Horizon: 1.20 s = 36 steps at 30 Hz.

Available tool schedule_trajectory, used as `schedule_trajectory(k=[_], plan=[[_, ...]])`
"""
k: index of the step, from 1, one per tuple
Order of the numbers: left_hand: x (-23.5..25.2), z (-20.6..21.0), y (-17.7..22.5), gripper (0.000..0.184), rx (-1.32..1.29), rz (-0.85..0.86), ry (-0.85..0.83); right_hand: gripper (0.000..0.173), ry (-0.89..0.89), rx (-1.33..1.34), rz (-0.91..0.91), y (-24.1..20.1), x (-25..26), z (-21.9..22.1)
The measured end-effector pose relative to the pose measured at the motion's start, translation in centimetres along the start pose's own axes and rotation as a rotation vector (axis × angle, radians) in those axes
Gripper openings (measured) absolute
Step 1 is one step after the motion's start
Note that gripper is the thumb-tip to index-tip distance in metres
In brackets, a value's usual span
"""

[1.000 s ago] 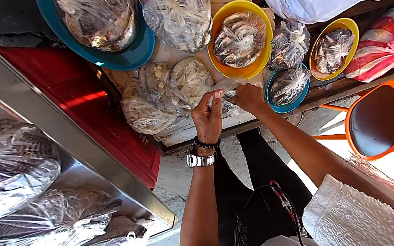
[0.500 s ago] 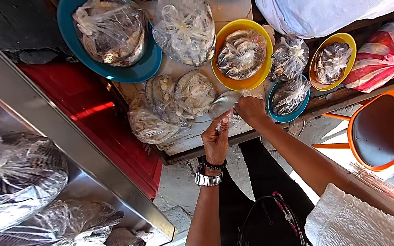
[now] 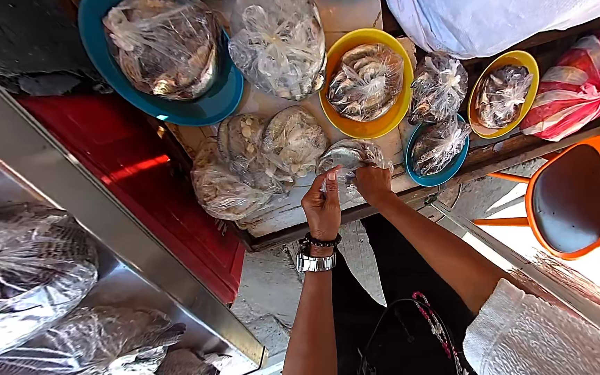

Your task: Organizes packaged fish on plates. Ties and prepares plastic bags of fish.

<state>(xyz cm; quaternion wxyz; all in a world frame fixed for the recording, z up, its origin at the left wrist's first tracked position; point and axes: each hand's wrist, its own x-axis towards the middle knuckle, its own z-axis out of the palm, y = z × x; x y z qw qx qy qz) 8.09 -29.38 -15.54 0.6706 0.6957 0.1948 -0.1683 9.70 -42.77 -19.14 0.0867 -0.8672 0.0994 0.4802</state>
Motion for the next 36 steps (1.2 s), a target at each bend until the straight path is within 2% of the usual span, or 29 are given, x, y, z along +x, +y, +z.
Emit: schedule_trajectory(k=[3,5,8,13,16,21,24,27,29,36], plan=[[0.2,0.0,0.2,0.025,0.014,0.009,0.000,0.023,-0.055,-0.041,0.003,-1.0,0.3,-0.1],[0.4,-0.1,0.8,0.025,0.003,0.036,-0.010,0.025,-0.165,-0.044,0.012,-1.2,0.4,-1.8],[0.8,-0.4,2.1,0.025,-0.061,0.089,-0.004,0.028,-0.165,-0.002,-0.025,0.1,-0.6,-4.8],[1.0,-0.4,4.5,0.028,-0.071,0.129,-0.025,0.026,-0.028,0.004,-0.115,3.1,-4.4,-8.9],[1.2,-0.1,4.3,0.027,-0.108,0.172,-0.018,0.023,0.155,0.073,-0.210,4.7,-5.2,-8.6],[1.3,-0.4,4.6,0.028,-0.045,0.110,-0.049,0.024,0.279,0.151,-0.260,3.8,-2.7,-6.1],[2.0,-0.3,4.2,0.027,0.008,0.129,-0.086,0.033,0.166,0.021,-0.151,2.1,-0.1,-4.6],[2.3,0.0,3.6,0.026,0.070,0.143,-0.086,0.036,0.128,-0.089,-0.089,0.7,1.6,-4.2],[2.2,0.2,3.1,0.026,0.071,0.143,-0.074,0.033,0.132,-0.144,-0.091,0.3,1.8,-4.0],[2.8,0.2,1.6,0.026,0.082,0.163,-0.042,0.021,-0.049,-0.214,-0.127,0.4,1.5,-5.2]])
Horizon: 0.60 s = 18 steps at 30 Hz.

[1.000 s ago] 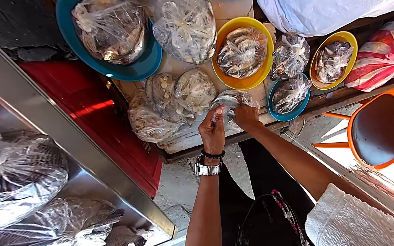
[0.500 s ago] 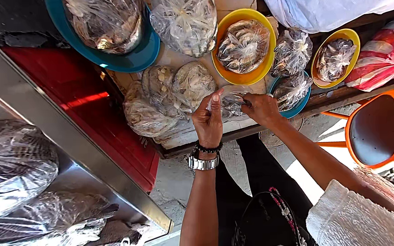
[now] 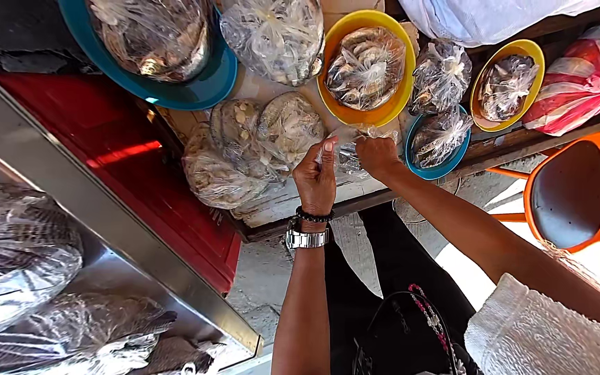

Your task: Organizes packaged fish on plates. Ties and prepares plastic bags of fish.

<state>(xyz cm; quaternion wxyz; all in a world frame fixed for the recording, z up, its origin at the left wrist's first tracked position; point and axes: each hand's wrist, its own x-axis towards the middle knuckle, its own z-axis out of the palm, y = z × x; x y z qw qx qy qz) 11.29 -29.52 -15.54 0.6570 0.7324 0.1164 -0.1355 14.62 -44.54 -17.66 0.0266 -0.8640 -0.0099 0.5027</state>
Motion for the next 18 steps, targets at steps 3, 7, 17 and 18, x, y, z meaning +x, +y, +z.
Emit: schedule_trajectory(k=[3,7,17,18], plan=[[-1.1,-0.7,0.1,0.028,0.041,-0.054,-0.047,0.021,-0.033,0.008,-0.031,0.7,-0.1,0.5],[-1.8,-0.7,-0.1,0.028,0.048,-0.081,-0.038,0.022,-0.044,-0.001,-0.059,0.7,-0.3,1.0],[-0.8,-1.1,2.6,0.029,0.035,-0.037,-0.057,0.029,-0.003,0.073,-0.020,1.8,-1.7,-0.1],[-1.0,-0.9,2.8,0.029,0.045,-0.040,-0.060,0.029,-0.033,0.062,-0.017,1.6,-1.6,0.3]])
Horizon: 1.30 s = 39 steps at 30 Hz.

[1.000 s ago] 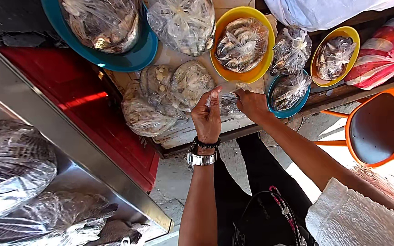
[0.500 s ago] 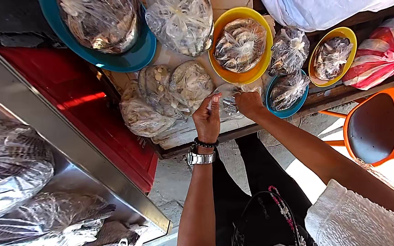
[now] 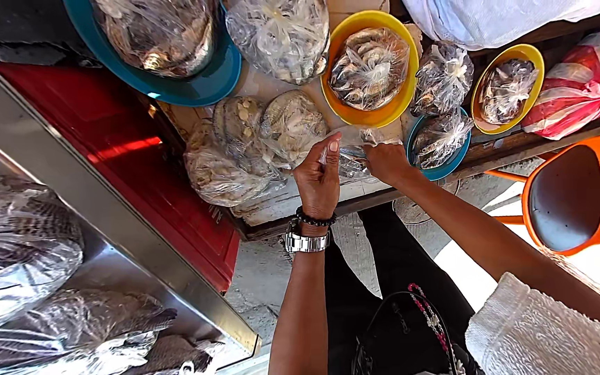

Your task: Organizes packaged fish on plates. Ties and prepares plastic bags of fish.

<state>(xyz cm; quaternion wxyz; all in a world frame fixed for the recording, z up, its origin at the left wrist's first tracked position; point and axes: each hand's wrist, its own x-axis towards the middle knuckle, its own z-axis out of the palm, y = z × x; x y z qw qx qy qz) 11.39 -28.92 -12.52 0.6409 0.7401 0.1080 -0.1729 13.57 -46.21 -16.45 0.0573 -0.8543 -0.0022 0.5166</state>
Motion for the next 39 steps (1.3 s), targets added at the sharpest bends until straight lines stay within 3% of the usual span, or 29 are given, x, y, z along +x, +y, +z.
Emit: schedule_trajectory(k=[3,7,9,13,17,21,25,27,30,32,34,37,39], plan=[[-0.8,0.0,0.0,0.030,0.042,0.012,0.012,0.036,0.031,0.027,-0.013,0.1,-1.3,0.1],[-2.0,-0.9,0.2,0.032,0.296,0.097,0.082,0.038,0.439,0.114,-0.040,2.5,-6.0,0.2],[-3.1,-0.9,0.6,0.033,0.422,0.149,0.100,0.043,0.483,0.140,0.073,3.3,-7.4,0.1],[-5.4,-0.1,1.3,0.032,0.620,0.228,0.083,0.049,0.375,0.260,0.255,5.2,-7.6,0.5],[-7.6,-0.4,3.3,0.029,0.741,0.216,0.100,0.012,0.424,0.606,0.162,5.9,-10.3,-0.3],[-9.6,-0.8,5.8,0.030,0.621,0.213,0.098,0.004,0.406,0.965,0.103,6.8,-14.2,-1.0],[-9.8,-0.6,4.6,0.030,0.626,0.152,0.060,0.012,0.143,0.906,0.179,7.5,-13.4,0.1],[-9.0,-0.5,4.0,0.030,0.642,0.146,0.087,0.016,0.114,0.813,0.159,6.6,-12.4,0.4],[-7.8,-0.3,3.7,0.030,0.623,0.147,0.109,0.025,0.554,0.752,-0.091,5.3,-12.1,2.1],[-6.8,0.0,3.7,0.031,0.606,0.139,0.118,0.021,0.700,0.713,-0.286,4.0,-11.2,2.3],[-5.9,0.5,3.9,0.031,0.603,0.139,0.122,0.017,0.595,0.569,-0.294,2.2,-10.0,2.3],[-5.2,1.3,4.1,0.032,0.591,0.135,0.134,0.027,0.113,0.255,-0.085,-0.4,-7.3,1.4],[-5.2,1.5,4.0,0.031,0.583,0.138,0.132,0.031,-0.046,0.193,0.026,-1.5,-5.1,1.3]])
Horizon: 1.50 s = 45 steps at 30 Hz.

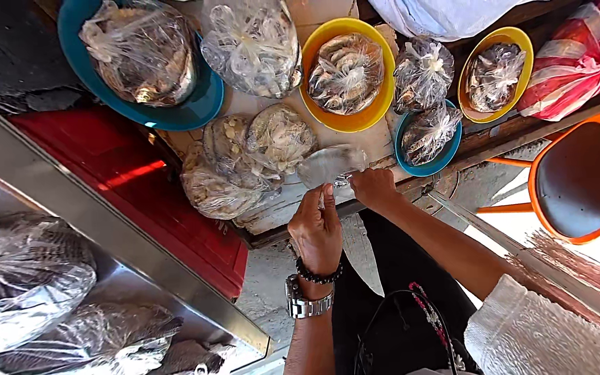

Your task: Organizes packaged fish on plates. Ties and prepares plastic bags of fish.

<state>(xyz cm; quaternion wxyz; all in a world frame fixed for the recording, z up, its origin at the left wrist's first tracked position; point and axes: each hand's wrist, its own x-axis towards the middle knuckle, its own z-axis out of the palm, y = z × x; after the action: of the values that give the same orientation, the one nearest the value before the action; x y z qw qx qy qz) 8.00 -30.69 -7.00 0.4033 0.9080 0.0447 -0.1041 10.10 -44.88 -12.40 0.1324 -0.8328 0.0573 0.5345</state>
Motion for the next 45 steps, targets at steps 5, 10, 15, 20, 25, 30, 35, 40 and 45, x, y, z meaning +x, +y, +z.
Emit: schedule_trajectory(k=[5,10,15,20,25,30,35,40,45], plan=[[-0.3,0.8,-0.7,0.029,-0.022,0.025,-0.031,0.023,-0.053,-0.011,0.137,0.5,3.3,1.7],[0.2,0.7,-1.3,0.030,-0.013,0.012,-0.043,0.036,0.001,0.115,0.119,2.6,4.4,1.8],[1.3,-0.1,-2.1,0.031,-0.005,0.015,-0.050,0.036,-0.037,0.351,0.056,4.6,4.6,1.3],[1.4,0.4,-2.0,0.030,-0.007,0.047,-0.075,0.048,-0.151,0.439,0.137,3.5,5.2,0.5],[1.4,0.4,-2.2,0.030,-0.001,0.036,-0.089,0.050,-0.149,0.307,0.170,2.1,5.5,0.4],[2.0,-0.5,-3.0,0.031,0.031,0.014,-0.074,0.049,-0.088,0.151,0.176,1.7,4.2,0.4],[2.6,-2.7,-3.9,0.035,0.197,0.007,-0.074,0.036,0.184,0.105,-0.008,3.4,-0.9,-0.1],[1.6,-4.3,-4.6,0.039,0.261,-0.084,-0.097,0.027,0.477,0.350,-0.271,6.9,-6.5,-0.5],[-1.6,-5.7,-3.8,0.028,-0.041,-0.299,-0.249,0.037,0.668,0.454,-0.274,8.2,-7.4,0.4]])
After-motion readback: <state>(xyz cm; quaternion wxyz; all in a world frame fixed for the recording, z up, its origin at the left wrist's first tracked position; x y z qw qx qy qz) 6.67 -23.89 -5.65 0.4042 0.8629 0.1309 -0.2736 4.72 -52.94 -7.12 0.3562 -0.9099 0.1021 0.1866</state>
